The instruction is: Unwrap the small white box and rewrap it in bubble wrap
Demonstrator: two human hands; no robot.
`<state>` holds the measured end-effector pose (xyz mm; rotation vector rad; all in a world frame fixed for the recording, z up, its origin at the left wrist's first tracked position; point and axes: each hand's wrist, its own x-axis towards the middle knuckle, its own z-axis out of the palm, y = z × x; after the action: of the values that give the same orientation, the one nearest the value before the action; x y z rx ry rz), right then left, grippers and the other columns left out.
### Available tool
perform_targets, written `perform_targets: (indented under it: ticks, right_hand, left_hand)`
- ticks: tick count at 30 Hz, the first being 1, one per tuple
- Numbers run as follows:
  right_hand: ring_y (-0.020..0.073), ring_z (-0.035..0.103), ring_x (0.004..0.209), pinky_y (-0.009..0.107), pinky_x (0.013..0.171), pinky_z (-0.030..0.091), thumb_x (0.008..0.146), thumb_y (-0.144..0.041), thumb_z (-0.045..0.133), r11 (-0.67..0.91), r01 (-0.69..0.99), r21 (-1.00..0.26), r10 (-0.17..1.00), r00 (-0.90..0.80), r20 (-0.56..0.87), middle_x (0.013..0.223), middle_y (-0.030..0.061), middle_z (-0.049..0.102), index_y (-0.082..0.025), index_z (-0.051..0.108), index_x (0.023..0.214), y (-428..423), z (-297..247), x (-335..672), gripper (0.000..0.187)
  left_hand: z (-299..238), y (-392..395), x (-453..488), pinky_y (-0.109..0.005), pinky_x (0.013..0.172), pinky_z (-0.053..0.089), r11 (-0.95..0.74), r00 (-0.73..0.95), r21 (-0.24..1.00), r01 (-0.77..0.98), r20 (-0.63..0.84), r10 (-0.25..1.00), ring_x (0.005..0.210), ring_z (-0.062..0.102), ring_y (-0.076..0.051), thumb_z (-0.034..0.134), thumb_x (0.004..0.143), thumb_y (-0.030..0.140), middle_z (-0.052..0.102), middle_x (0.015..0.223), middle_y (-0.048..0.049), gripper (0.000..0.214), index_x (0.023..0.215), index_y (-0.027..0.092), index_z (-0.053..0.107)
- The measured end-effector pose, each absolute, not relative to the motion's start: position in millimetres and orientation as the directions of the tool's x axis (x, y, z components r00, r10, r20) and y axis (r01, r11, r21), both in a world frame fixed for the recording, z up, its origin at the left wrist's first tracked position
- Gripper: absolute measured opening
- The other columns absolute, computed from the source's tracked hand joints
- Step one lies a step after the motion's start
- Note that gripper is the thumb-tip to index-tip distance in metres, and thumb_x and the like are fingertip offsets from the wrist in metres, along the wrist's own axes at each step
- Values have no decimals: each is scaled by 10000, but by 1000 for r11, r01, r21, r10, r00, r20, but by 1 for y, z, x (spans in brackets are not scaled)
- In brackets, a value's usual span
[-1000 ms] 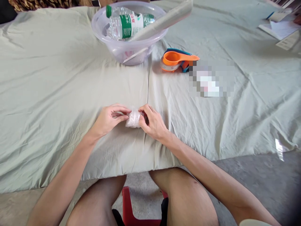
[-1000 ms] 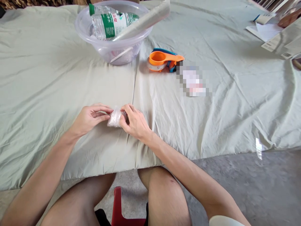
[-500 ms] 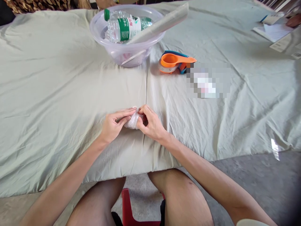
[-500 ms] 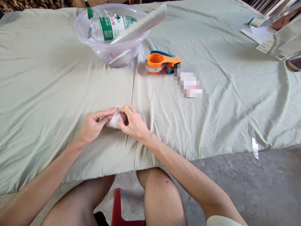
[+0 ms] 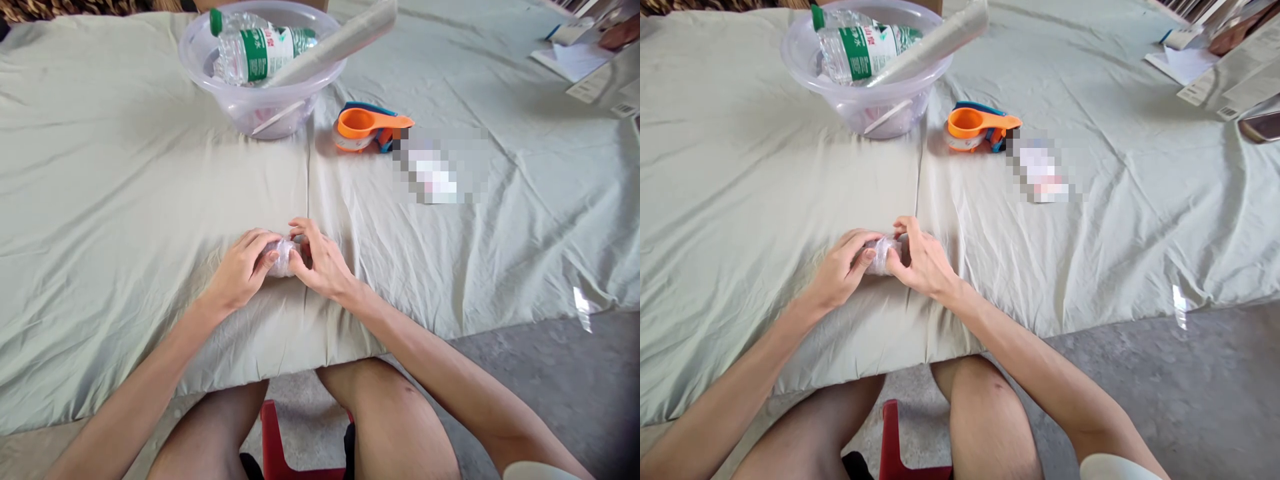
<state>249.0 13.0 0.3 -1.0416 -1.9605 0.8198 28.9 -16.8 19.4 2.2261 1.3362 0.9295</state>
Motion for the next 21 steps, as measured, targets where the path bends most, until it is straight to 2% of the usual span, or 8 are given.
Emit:
perform_targets:
  ticks: [2, 4, 6, 8, 11, 15, 18, 21]
  right_hand:
    - [199, 681, 818, 387, 781, 521, 1045, -432, 527, 481, 429, -764, 857, -412, 309, 1151, 87, 790, -238, 570, 1314, 11, 3, 250, 334]
    - [220, 711, 872, 378, 760, 502, 1072, -435, 482, 494, 483, -723, 851, -439, 289, 1160, 103, 806, -225, 638, 1254, 9, 6, 252, 319]
    - [211, 708, 841, 358, 711, 479, 1080, -428, 477, 496, 521, -695, 851, -453, 267, 1156, 101, 813, -220, 667, 1226, 7, 8, 254, 318]
    - [193, 698, 788, 341, 666, 476, 1082, -411, 491, 515, 515, -685, 839, -467, 280, 1136, 91, 812, -217, 665, 1238, 5, 7, 256, 304]
    - [203, 748, 862, 333, 674, 556, 1088, -356, 520, 631, 395, -668, 761, -483, 433, 1186, 100, 795, -220, 639, 1302, 6, 1, 257, 281]
    - [250, 793, 1087, 416, 849, 683, 1049, -259, 607, 785, 265, -561, 615, -448, 649, 1469, 173, 698, -248, 593, 1431, 11, -7, 257, 383]
    - [283, 788, 1212, 490, 971, 693, 1011, -200, 631, 796, 268, -542, 597, -491, 634, 1575, 187, 655, -272, 573, 1452, 12, -8, 259, 450]
    - [342, 753, 1316, 577, 1032, 652, 960, -202, 638, 793, 303, -528, 601, -530, 599, 1588, 182, 670, -284, 577, 1416, 12, -6, 262, 467]
  left_hand:
    - [23, -18, 26, -437, 1016, 671, -485, 364, 607, 630, 321, 874, 1205, 793, -282, 420, 1204, 683, 818, 1315, -119, 573, 1361, 223, 724]
    - [24, -20, 25, -450, 992, 683, -499, 393, 574, 650, 308, 866, 1214, 797, -305, 577, 1144, 714, 812, 1337, -121, 561, 1402, 229, 690]
    - [23, -23, 26, -451, 965, 696, -514, 409, 545, 662, 312, 858, 1189, 809, -316, 744, 1070, 673, 818, 1317, -112, 564, 1416, 237, 658]
    - [21, -26, 28, -430, 937, 705, -541, 411, 529, 655, 352, 841, 1139, 821, -299, 831, 1033, 579, 821, 1276, -91, 527, 1398, 251, 637]
    - [16, -29, 34, -397, 926, 709, -616, 393, 443, 651, 497, 773, 1105, 817, -269, 820, 1063, 414, 809, 1249, -76, 425, 1401, 269, 607]
    - [10, -29, 37, -390, 936, 705, -662, 390, 227, 714, 657, 645, 1171, 783, -275, 758, 1083, 208, 782, 1297, -113, 393, 1434, 259, 591]
    - [9, -27, 35, -356, 776, 677, -658, 404, 202, 726, 649, 645, 1155, 771, -292, 770, 1034, 174, 774, 1298, -131, 352, 1343, 241, 614]
    - [13, -26, 32, -329, 674, 616, -686, 413, 236, 689, 649, 639, 1089, 764, -289, 818, 990, 248, 780, 1254, -115, 270, 1192, 251, 639]
